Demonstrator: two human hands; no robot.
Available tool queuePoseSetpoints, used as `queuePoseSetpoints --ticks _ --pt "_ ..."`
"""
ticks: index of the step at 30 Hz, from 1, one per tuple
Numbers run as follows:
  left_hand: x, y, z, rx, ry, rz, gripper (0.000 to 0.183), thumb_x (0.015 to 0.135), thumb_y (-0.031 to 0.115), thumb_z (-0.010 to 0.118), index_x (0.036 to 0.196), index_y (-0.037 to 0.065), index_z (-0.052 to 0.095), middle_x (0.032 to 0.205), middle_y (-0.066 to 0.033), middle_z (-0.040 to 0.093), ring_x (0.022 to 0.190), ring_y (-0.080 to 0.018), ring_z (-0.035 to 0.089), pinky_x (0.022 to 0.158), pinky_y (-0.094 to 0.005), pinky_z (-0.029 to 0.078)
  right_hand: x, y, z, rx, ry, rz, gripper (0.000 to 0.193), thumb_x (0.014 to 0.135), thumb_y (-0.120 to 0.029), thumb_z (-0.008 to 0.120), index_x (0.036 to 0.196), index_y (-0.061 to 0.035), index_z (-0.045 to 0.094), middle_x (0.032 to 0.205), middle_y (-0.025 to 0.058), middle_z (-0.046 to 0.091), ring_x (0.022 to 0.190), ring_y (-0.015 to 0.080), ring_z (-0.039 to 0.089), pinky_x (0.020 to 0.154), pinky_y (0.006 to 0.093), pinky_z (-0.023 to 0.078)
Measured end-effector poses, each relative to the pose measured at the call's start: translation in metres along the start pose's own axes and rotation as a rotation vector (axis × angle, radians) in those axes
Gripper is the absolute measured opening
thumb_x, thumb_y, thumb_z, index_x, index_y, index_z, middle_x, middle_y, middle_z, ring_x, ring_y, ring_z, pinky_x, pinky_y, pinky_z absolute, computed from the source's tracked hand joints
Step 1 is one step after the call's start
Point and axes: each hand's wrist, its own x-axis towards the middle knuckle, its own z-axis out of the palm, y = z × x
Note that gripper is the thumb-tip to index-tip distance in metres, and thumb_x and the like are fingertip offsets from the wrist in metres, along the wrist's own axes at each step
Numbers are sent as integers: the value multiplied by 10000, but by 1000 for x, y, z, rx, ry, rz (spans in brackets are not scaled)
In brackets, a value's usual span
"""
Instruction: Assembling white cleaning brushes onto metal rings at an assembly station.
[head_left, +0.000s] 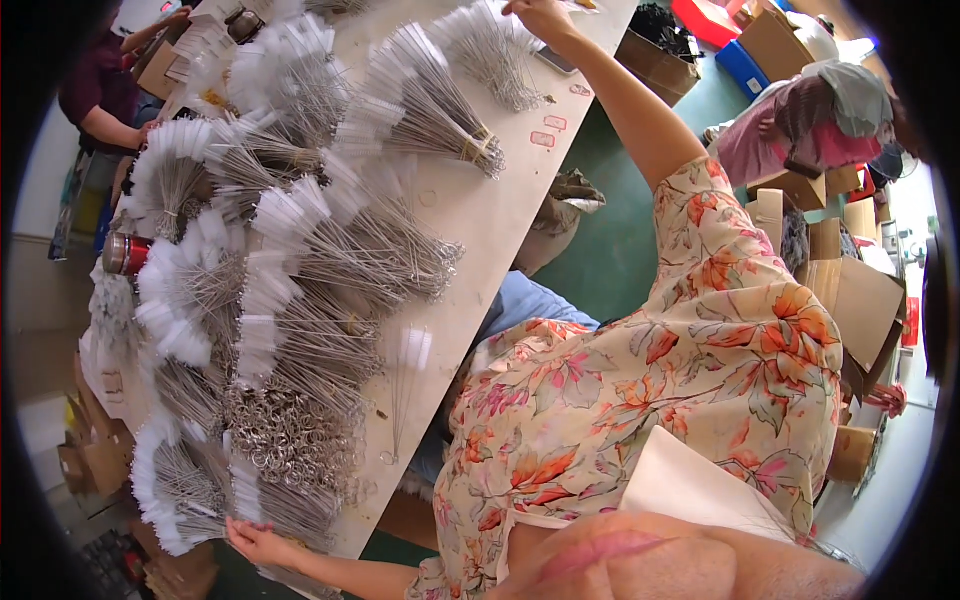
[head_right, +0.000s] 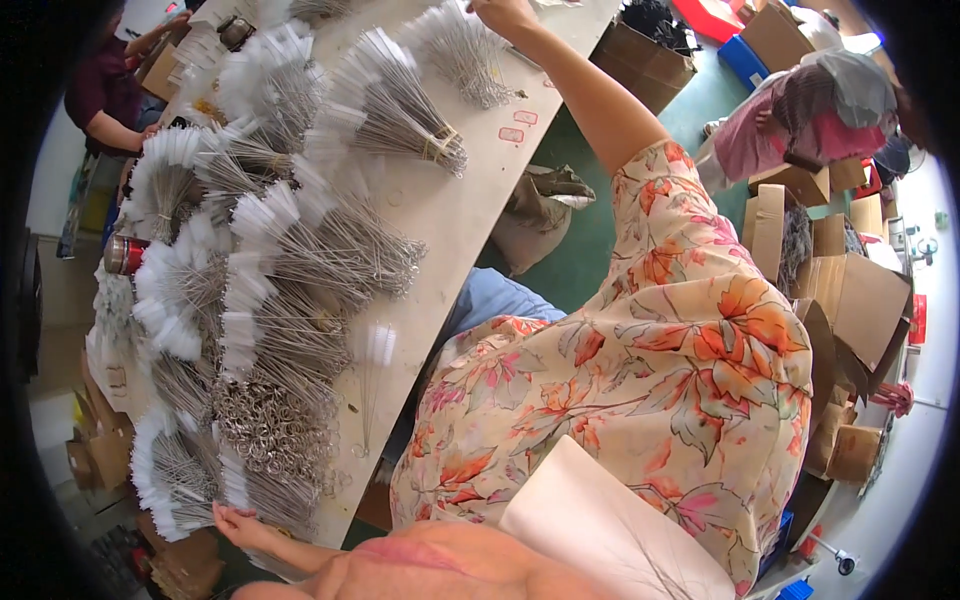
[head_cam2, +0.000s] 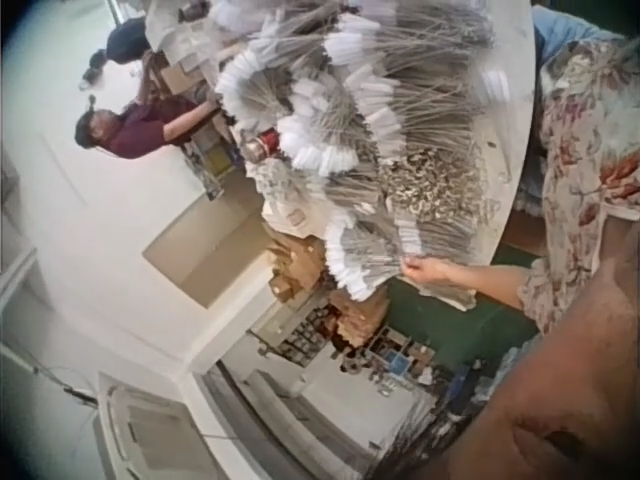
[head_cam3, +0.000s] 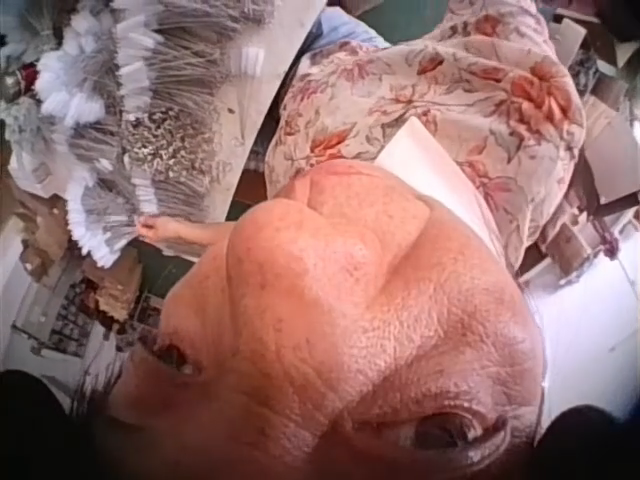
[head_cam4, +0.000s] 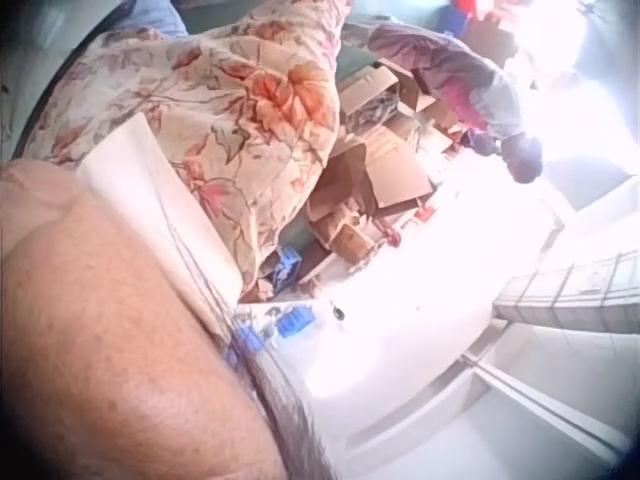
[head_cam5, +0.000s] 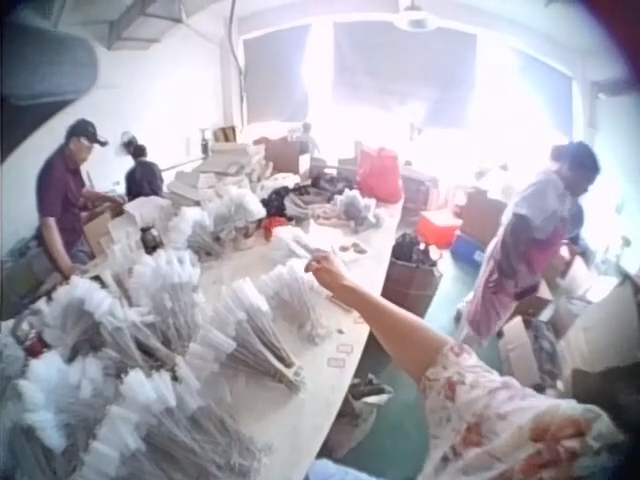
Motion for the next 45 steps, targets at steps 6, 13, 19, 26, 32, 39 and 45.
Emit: queuePoseSetpoints --ticks 6,13,19,26,32,39,45 --pt "-56 46 14 -97 -120 -210 240 936 231 497 1089 99 627 740 29 466 563 -24 354 425 -194 220 -1 -79 49 -564 -156 388 367 683 -421 706 816 -79 689 775 72 659 709 179 617 667 308 488" --pt "-76 86 39 -709 -170 -332 288 937 217 497 1050 -24 605 718 26 417 560 -42 339 427 -184 240 -3 -172 33 -520 148 -75 229 828 -229 565 921 -19 573 789 209 602 776 373 596 660 452 455" --pt "-119 187 63 -564 -418 18 255 937 150 470 1044 -40 603 727 11 483 556 -18 335 452 -170 240 -78 -339 100 836 -358 -61 345 979 -285 397 948 12 571 859 12 544 826 109 551 742 288 502" --pt "-141 231 140 -564 -445 478 160 886 16 521 1035 -10 574 799 -47 537 649 -100 512 532 -196 423 -219 -465 159 986 -1029 159 285 957 -275 456 1091 -32 520 1068 65 543 1058 175 507 841 305 460" --pt "-146 207 123 -462 -46 772 207 848 -44 543 1024 12 451 1018 -153 500 809 -193 581 647 -284 550 -223 -433 167 936 -799 -21 337 893 -334 568 992 -30 672 1137 115 546 1000 154 515 850 308 442" --pt "-168 205 131 -592 -144 664 193 749 -112 628 927 -56 582 948 -164 573 725 -175 618 612 -244 547 -252 -427 192 1588 -726 1089 422 933 -285 495 1232 9 453 1069 149 592 1052 248 568 913 390 470" --pt "-181 188 146 -470 -86 923 237 713 -32 712 927 39 639 1017 -116 541 871 -216 562 698 -282 497 -253 -432 183 1683 -945 1026 270 933 -261 501 1039 -21 563 938 70 630 939 210 615 821 334 501"
